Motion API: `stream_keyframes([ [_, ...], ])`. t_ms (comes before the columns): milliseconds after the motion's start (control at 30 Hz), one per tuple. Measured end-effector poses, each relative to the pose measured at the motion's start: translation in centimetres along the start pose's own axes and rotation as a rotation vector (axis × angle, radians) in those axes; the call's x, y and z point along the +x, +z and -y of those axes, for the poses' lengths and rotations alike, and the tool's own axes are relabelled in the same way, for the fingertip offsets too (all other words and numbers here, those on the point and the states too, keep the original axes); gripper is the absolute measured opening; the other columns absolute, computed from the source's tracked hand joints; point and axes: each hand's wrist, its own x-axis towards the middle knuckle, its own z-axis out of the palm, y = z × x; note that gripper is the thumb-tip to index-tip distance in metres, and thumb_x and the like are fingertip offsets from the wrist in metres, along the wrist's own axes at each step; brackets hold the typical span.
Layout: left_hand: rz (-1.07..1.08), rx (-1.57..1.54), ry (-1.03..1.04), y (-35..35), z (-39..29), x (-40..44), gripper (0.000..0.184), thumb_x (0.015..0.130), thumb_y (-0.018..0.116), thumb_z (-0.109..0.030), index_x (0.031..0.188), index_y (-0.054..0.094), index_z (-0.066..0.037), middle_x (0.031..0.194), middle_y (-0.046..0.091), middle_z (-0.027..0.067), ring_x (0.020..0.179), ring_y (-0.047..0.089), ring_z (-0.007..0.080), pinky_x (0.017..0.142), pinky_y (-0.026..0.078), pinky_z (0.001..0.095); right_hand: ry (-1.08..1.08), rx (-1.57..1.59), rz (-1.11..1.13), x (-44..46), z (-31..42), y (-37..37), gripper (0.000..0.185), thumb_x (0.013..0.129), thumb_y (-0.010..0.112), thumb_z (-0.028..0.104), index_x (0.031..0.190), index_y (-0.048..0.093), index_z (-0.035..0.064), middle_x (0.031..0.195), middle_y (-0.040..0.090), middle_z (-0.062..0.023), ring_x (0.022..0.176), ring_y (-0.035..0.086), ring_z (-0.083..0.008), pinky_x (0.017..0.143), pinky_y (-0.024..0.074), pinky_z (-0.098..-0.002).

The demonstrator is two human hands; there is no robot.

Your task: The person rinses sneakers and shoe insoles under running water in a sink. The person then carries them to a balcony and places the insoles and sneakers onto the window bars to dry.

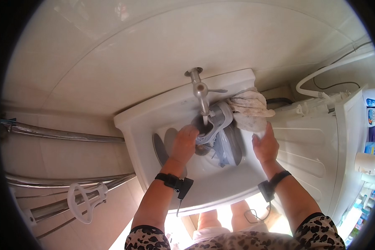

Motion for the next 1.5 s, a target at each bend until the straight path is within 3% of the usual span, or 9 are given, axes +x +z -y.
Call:
stream_keyframes([
  [300,-0.009,-0.038,-0.044,0.0,0.1,-0.1,0.026,0.073,0.057,0.009,0.095,0.053,-0.005,0.103,0.057,0.0138,0.102,0.055,0.0347,0.085,0.047,0.0406,-0.013,-0.002,-0.006,0.0,-0.1,0.1,0.067,0.078,0.065,0.024,0.133,0.03,0.0074,0.113,0.056,-0.02,0.096,0.059,-0.038,0.078,0.048,-0.0455],
  [400,0.002,-0.059,-0.076,0.0,0.1,-0.1,0.026,0.073,0.057,0.009,0.095,0.053,-0.005,0.103,0.057,0.0143,0.102,0.055,0.0349,0.086,0.047,0.0408,-0.036,0.024,-0.098,0.0,-0.3,0.6,0.066,0.075,0.066,0.022,0.132,0.036,0.0071,0.106,0.061,-0.0213,0.093,0.059,-0.0402,0.079,0.0474,-0.0464],
  [700,0.014,-0.099,-0.075,-0.4,0.1,0.0,0.025,0.074,0.055,0.009,0.095,0.053,-0.004,0.102,0.058,0.0148,0.1,0.055,0.0349,0.084,0.046,0.0403,-0.014,-0.015,-0.014,0.0,-0.2,0.3,0.068,0.079,0.065,0.025,0.134,0.03,0.0064,0.115,0.055,-0.0195,0.098,0.058,-0.0369,0.079,0.0478,-0.0448],
  [800,-0.034,-0.115,-0.112,0.1,0.3,-0.2,0.023,0.076,0.053,0.009,0.095,0.054,-0.003,0.098,0.058,0.0156,0.097,0.056,0.0351,0.082,0.046,0.0404,-0.025,-0.006,-0.009,0.0,-0.3,0.3,0.067,0.079,0.064,0.024,0.134,0.029,0.0064,0.115,0.055,-0.0192,0.098,0.058,-0.037,0.079,0.0476,-0.045],
  [1000,0.099,-0.232,-0.287,-1.6,1.5,1.0,0.027,0.078,0.05,0.01,0.1,0.057,-0.004,0.091,0.062,0.0148,0.084,0.059,0.0335,0.076,0.048,0.038,0.009,0.013,0.031,0.0,0.1,-0.1,0.065,0.079,0.064,0.024,0.133,0.031,0.0068,0.113,0.056,-0.0181,0.097,0.058,-0.0367,0.08,0.0472,-0.0452],
  [1300,0.173,-0.109,-0.057,-2.5,2.2,2.6,0.022,0.075,0.053,0.009,0.089,0.063,-0.004,0.081,0.06,0.0123,0.082,0.055,0.0309,0.073,0.047,0.0386,-0.003,0.018,-0.002,0.0,0.0,0.0,0.065,0.079,0.064,0.023,0.132,0.031,0.0076,0.111,0.056,-0.0174,0.096,0.059,-0.0357,0.078,0.0479,-0.0448],
  [1400,0.174,-0.058,0.063,-2.1,2.3,2.8,0.015,0.073,0.059,0.002,0.086,0.064,-0.004,0.077,0.059,0.0118,0.081,0.052,0.0315,0.074,0.044,0.0401,-0.015,0.022,-0.022,-0.1,-0.1,0.1,0.065,0.078,0.065,0.023,0.133,0.031,0.0074,0.111,0.056,-0.017,0.095,0.059,-0.0356,0.078,0.048,-0.0445],
  [1500,0.305,0.087,0.067,-1.6,-0.7,3.4,0.016,0.073,0.064,-0.014,0.086,0.065,-0.004,0.079,0.059,0.012,0.08,0.05,0.0327,0.075,0.043,0.0414,-0.034,0.013,-0.049,-0.2,-0.1,0.2,0.066,0.078,0.065,0.023,0.133,0.031,0.007,0.11,0.056,-0.0167,0.094,0.059,-0.0355,0.078,0.0482,-0.0443],
])
